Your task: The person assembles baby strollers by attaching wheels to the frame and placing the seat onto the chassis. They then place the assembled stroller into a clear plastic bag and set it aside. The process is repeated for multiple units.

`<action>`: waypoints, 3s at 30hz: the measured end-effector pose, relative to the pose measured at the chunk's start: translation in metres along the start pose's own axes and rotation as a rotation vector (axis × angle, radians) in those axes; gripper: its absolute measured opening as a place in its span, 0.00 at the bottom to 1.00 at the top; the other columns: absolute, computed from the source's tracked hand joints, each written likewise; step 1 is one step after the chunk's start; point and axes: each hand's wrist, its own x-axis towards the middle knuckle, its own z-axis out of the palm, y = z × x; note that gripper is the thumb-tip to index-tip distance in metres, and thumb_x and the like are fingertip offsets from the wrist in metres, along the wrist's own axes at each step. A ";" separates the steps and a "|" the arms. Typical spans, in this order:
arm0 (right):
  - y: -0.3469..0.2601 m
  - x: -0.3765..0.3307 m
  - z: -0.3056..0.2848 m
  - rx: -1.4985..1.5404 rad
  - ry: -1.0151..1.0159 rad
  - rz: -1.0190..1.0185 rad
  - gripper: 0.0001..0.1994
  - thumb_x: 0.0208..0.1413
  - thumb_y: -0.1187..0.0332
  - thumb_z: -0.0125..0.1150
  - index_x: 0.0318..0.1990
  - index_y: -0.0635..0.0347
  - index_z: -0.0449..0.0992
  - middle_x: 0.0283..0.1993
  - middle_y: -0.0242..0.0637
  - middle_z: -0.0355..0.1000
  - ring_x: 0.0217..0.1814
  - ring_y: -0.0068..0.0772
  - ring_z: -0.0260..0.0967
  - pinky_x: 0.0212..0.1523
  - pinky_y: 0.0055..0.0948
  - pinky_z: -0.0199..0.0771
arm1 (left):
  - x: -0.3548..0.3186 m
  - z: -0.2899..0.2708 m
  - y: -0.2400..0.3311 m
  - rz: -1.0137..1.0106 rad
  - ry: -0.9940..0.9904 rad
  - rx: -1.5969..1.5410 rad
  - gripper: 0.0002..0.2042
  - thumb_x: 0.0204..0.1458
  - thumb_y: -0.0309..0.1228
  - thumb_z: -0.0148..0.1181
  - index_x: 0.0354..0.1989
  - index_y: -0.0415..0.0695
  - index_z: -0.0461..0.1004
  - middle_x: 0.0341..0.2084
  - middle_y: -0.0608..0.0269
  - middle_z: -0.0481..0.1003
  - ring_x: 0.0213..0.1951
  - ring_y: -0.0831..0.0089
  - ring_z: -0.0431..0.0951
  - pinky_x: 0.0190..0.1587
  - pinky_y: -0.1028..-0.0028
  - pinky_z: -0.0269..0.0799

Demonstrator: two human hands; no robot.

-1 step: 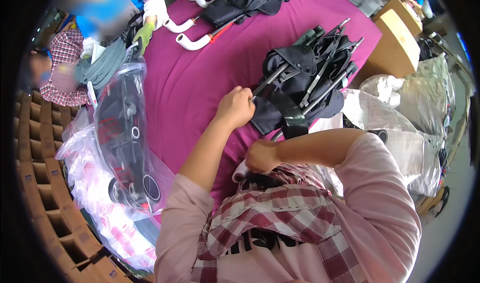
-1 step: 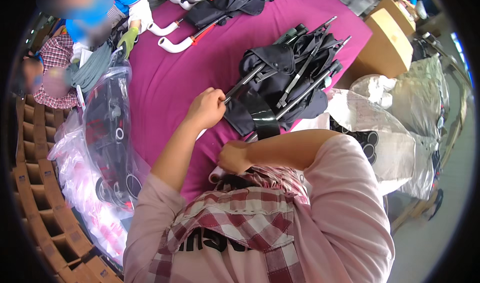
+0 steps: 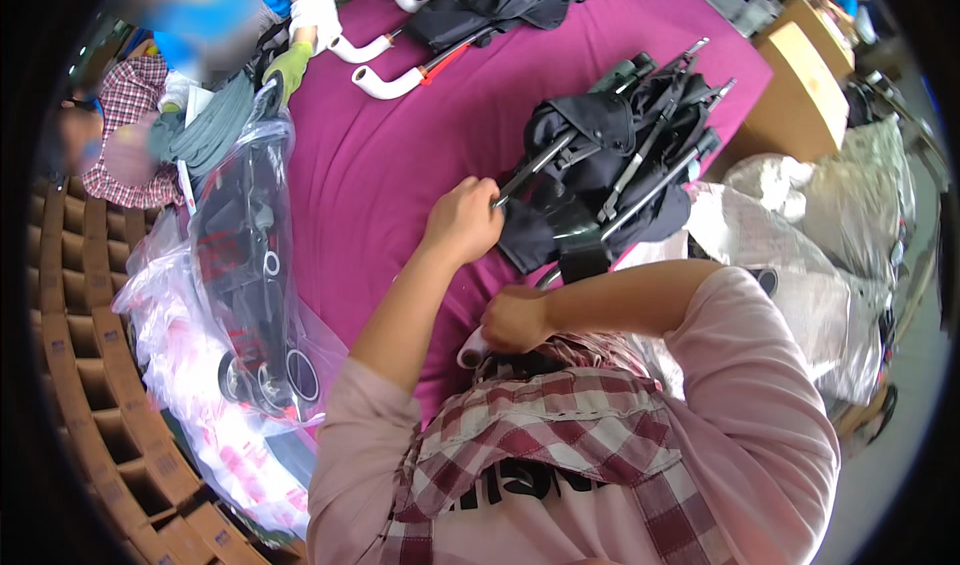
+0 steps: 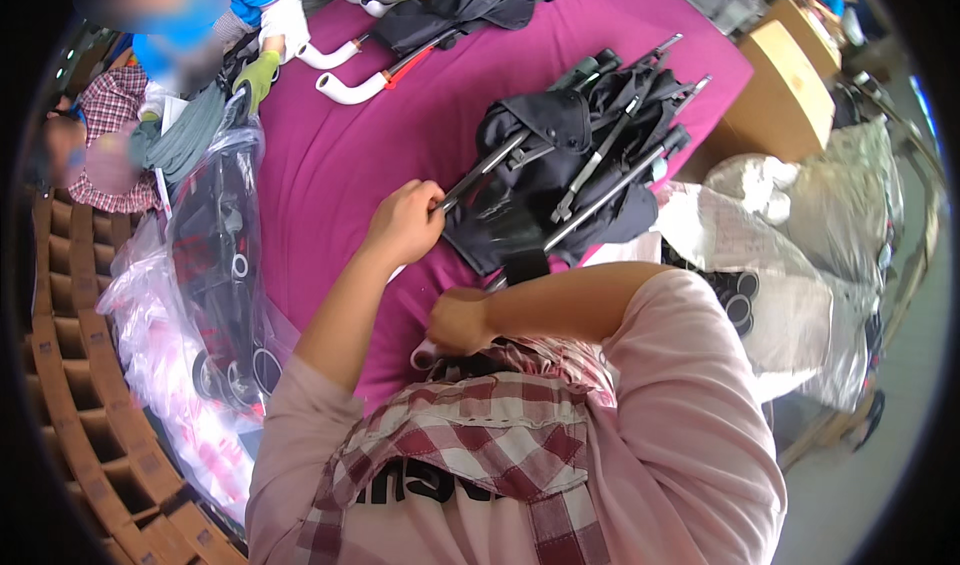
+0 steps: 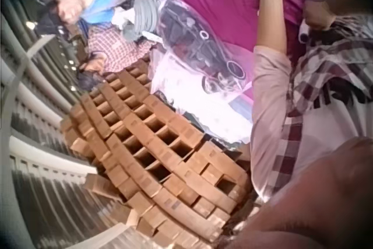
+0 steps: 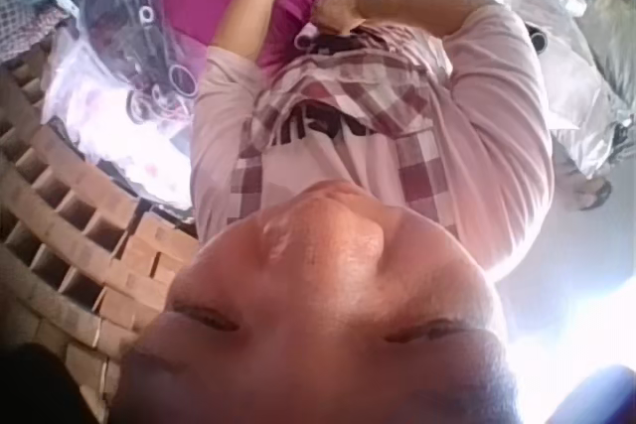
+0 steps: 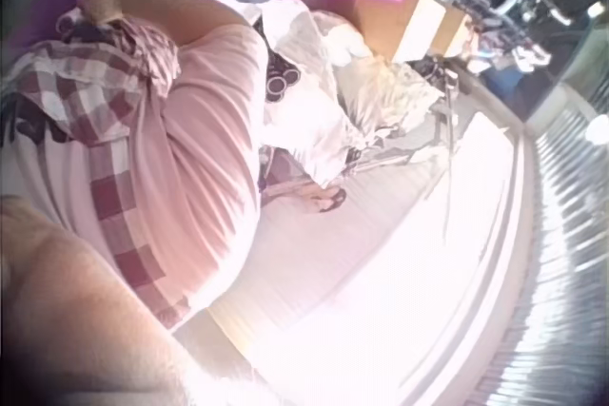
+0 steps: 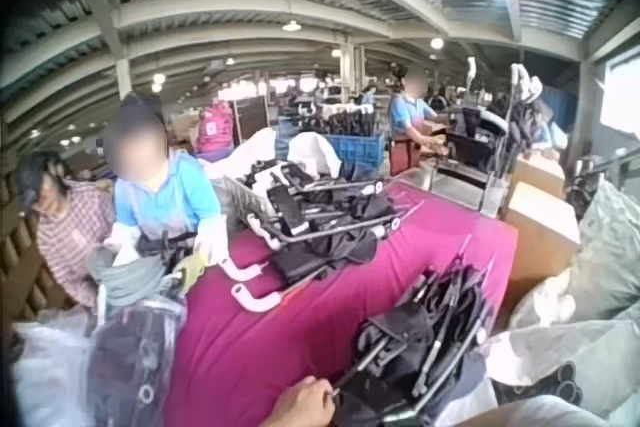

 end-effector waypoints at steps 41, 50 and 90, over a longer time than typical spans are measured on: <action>0.273 -0.447 -0.007 0.420 0.893 1.579 0.27 0.60 0.46 0.56 0.50 0.64 0.73 0.41 0.54 0.78 0.26 0.44 0.78 0.22 0.37 0.77 | -0.186 0.079 -0.079 -1.212 0.859 -1.247 0.31 0.65 0.55 0.46 0.64 0.41 0.66 0.57 0.49 0.71 0.60 0.62 0.71 0.50 0.62 0.73; 0.097 -0.288 0.048 0.976 1.033 1.535 0.43 0.55 0.45 0.66 0.70 0.60 0.54 0.59 0.51 0.68 0.20 0.38 0.74 0.21 0.30 0.78 | -0.260 0.072 -0.184 -1.110 0.963 -0.996 0.33 0.66 0.50 0.47 0.70 0.37 0.55 0.70 0.51 0.58 0.69 0.59 0.61 0.61 0.60 0.69; -0.391 0.194 0.251 0.168 -0.598 -0.421 0.08 0.55 0.72 0.61 0.42 0.61 0.79 0.35 0.43 0.76 0.36 0.45 0.77 0.38 0.37 0.77 | -0.954 0.359 0.057 -2.121 2.292 -0.238 0.31 0.51 0.37 0.69 0.58 0.30 0.64 0.51 0.41 0.72 0.53 0.55 0.74 0.57 0.63 0.70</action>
